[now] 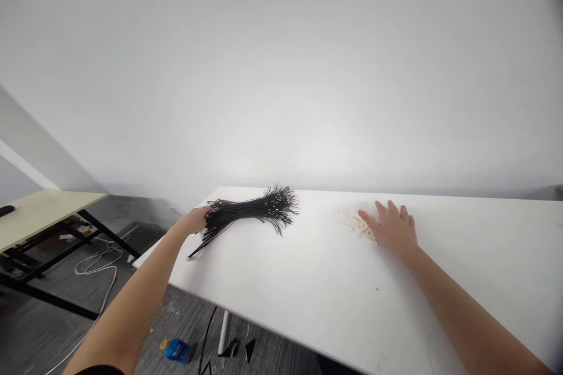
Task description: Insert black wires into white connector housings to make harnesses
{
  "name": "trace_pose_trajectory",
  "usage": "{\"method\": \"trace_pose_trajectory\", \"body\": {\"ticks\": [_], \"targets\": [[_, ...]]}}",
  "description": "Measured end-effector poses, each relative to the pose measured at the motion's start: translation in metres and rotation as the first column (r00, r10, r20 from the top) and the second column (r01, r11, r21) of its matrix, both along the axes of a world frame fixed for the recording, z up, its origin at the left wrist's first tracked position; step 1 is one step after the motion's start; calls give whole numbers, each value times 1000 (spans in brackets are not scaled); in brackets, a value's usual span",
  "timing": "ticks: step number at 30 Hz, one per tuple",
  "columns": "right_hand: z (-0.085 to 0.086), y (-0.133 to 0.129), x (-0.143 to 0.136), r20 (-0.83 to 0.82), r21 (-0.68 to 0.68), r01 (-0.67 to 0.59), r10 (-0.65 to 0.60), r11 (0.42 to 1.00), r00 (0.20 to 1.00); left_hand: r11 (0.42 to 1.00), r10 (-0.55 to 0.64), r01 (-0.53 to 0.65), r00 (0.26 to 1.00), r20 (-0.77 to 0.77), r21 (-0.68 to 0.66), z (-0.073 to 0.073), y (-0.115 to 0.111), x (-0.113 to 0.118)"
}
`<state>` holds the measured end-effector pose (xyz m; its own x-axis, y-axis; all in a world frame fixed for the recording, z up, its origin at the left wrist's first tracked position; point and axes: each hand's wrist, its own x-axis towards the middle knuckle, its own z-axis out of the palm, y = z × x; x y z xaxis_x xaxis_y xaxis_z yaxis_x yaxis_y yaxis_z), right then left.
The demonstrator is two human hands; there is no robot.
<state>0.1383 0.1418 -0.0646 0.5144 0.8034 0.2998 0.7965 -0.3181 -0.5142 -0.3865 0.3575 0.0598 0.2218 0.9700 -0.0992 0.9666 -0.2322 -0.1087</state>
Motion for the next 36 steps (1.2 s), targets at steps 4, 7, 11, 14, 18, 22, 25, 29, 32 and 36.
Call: {"method": "trace_pose_trajectory", "body": {"ticks": [4, 7, 11, 14, 18, 22, 25, 29, 32, 36], "targets": [[-7, 3, -4, -38, -39, -100, 98, 994, 994, 1000, 17, -18, 999, 37, 14, 0, -1, -2], [-2, 3, -17, -47, -18, -257, 256, 966, 965, 999, 19, -22, 996, 86, 35, 5, -2, -1], [9, -5, -29, -48, 40, -352, 353, 935, 934, 995, -26, 8, 983, 182, 96, 9, -6, 9], [16, -12, -28, -64, 74, -336, 341, 939, 938, 990, -71, 38, 964, 257, 132, 12, -10, 21], [18, -15, -20, -97, 117, -282, 294, 952, 951, 957, -146, 29, 907, 395, 288, 37, -14, 37], [19, -14, -16, -143, 178, -220, 246, 959, 959, 826, -309, -78, 766, 564, 558, 87, -20, 59], [19, -13, -15, -192, 226, -184, 229, 957, 954, 701, -451, -221, 600, 661, 678, 124, -26, 87], [21, -13, -13, -265, 290, -153, 233, 945, 936, 658, -612, -309, 311, 727, 686, 157, -38, 140], [24, -14, -13, -322, 324, -146, 254, 935, 912, 644, -690, -338, 132, 712, 687, 177, -53, 182], [31, -17, -14, -412, 349, -148, 294, 925, 863, 655, -749, -329, -162, 642, 681, 206, -84, 233]]}}
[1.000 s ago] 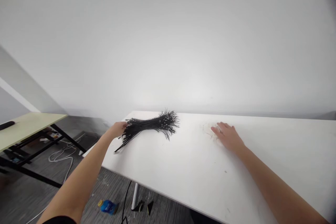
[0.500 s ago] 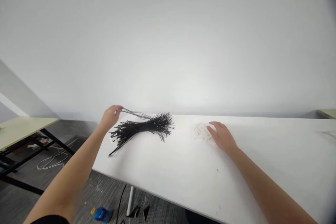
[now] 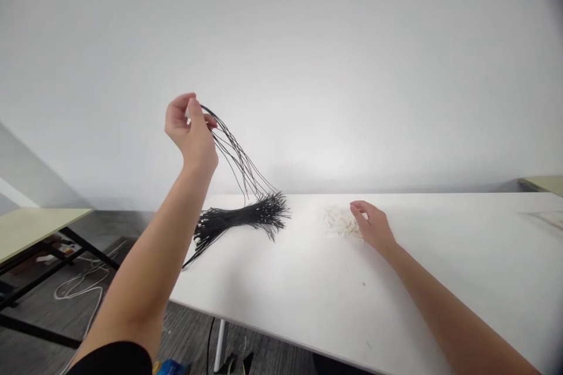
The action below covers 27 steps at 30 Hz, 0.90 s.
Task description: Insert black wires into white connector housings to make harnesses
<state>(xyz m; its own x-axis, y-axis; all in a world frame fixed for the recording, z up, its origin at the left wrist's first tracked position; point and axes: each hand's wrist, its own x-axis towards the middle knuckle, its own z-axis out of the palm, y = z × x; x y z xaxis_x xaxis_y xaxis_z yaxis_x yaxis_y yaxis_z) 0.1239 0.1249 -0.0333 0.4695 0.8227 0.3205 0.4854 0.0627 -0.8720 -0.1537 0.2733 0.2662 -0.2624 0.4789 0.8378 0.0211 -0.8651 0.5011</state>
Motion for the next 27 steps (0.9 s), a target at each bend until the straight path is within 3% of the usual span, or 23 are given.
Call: {"method": "trace_pose_trajectory", "body": {"ticks": [3, 7, 10, 13, 15, 17, 23, 27], "targets": [[9, -2, 1, -114, -2, -51, 51, 999, 992, 964, -209, 205, 978, -4, -169, 14, -27, 31], [33, -10, 7, -303, 20, -213, 209, 977, 930, 764, -543, 459, 837, -68, -454, 3, -63, 65], [55, -22, 11, -406, 92, -405, 405, 910, 819, 584, -727, 537, 679, -99, -608, -21, -87, 86], [76, -35, 11, -451, 182, -550, 566, 816, 690, 399, -843, 581, 536, -35, -710, -52, -101, 105], [85, -41, 9, -468, 228, -587, 616, 777, 634, 298, -863, 585, 503, 48, -754, -76, -102, 115], [89, -44, 7, -485, 244, -595, 628, 766, 609, 220, -832, 578, 532, 158, -786, -103, -98, 124], [80, -38, 1, -560, 84, -608, 542, 790, 627, 207, -763, 562, 605, 228, -801, -189, -77, 127], [67, -32, -13, -610, -53, -614, 461, 788, 645, 244, -749, 519, 638, 181, -819, -223, -76, 119]]}}
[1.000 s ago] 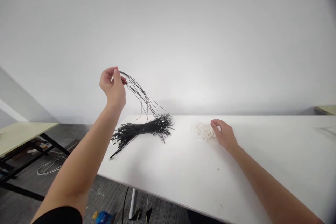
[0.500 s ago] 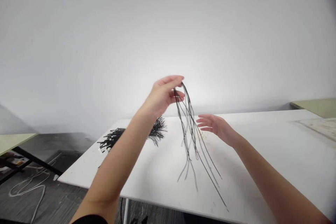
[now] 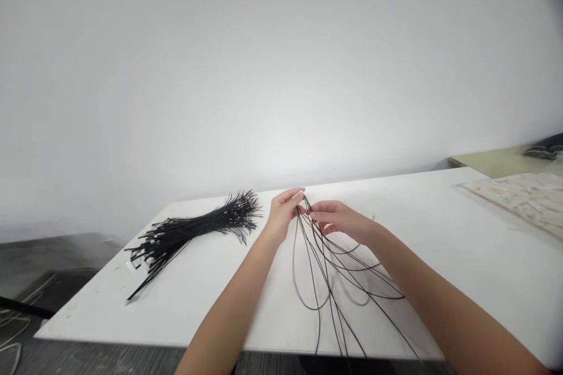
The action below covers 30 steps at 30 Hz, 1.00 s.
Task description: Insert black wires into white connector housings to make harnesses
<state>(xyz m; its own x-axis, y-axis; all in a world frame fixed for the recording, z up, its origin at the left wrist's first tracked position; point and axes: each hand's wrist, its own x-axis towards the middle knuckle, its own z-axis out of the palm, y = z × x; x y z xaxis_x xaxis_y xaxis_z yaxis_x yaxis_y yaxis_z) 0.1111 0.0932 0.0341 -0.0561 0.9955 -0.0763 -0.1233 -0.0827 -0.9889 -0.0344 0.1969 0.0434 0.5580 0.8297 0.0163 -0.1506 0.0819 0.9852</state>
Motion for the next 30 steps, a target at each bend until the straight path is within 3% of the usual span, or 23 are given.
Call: {"method": "trace_pose_trajectory", "body": {"ticks": [4, 10, 15, 22, 30], "targets": [[-10, 4, -18, -11, -80, 40, -41, 996, 999, 997, -1, 5, 999, -53, 82, -11, -7, -4], [-13, 3, -21, -51, -140, 39, -47, 989, 998, 990, -36, 44, 997, -68, 131, -11, -10, -8], [-5, -1, -7, -56, -148, -63, 55, 987, 997, 998, -27, 27, 1000, -3, 64, -4, -2, -14], [4, -9, 7, 99, -193, -114, 135, 975, 986, 997, 28, -21, 994, 106, -70, 7, 17, -29], [7, -16, 33, 254, -186, -98, 144, 978, 956, 982, 54, -48, 998, 30, -181, 14, 54, -68]]}}
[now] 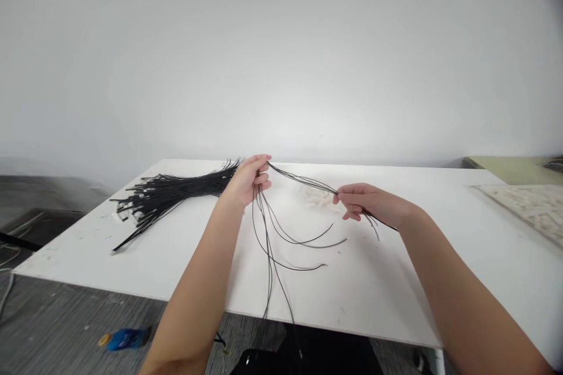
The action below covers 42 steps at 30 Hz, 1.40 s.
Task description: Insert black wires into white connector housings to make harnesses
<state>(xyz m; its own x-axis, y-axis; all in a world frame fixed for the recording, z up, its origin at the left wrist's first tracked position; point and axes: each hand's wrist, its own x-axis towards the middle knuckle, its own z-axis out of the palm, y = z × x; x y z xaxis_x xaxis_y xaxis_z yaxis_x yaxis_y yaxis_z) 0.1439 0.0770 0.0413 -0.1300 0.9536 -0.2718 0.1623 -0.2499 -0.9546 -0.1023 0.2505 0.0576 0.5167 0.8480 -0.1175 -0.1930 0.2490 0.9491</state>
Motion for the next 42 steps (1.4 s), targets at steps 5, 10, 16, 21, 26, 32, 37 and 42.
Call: {"method": "trace_pose_trajectory", "body": {"ticks": [5, 10, 16, 21, 26, 32, 37, 42], "targets": [[5, -4, 13, 105, -19, -122, 124, 992, 987, 993, -116, 111, 988, -106, -44, -1, 1, -4], [-7, 4, 18, 325, -18, -6, 12, 1000, 946, 976, -213, 204, 965, -153, -78, -2, -7, 2], [-32, 15, 10, 583, 66, 83, -105, 994, 806, 942, -329, 307, 926, -187, -137, -6, -9, 4], [-39, 18, -2, 643, 116, 51, -114, 992, 757, 888, -450, 409, 867, -216, -209, -9, -13, 10], [-40, 18, -6, 601, 150, 30, -115, 988, 791, 834, -542, 486, 810, -224, -260, -16, -19, 15], [-25, 15, -15, 410, 212, 29, -116, 977, 905, 782, -611, 542, 764, -207, -308, -25, -20, 20], [-18, 15, -31, 217, 255, 18, -76, 967, 973, 738, -658, 582, 733, -173, -342, -27, -26, 24], [-23, 19, -44, 88, 298, 78, -108, 951, 990, 706, -683, 602, 718, -135, -372, -25, -33, 27]]}}
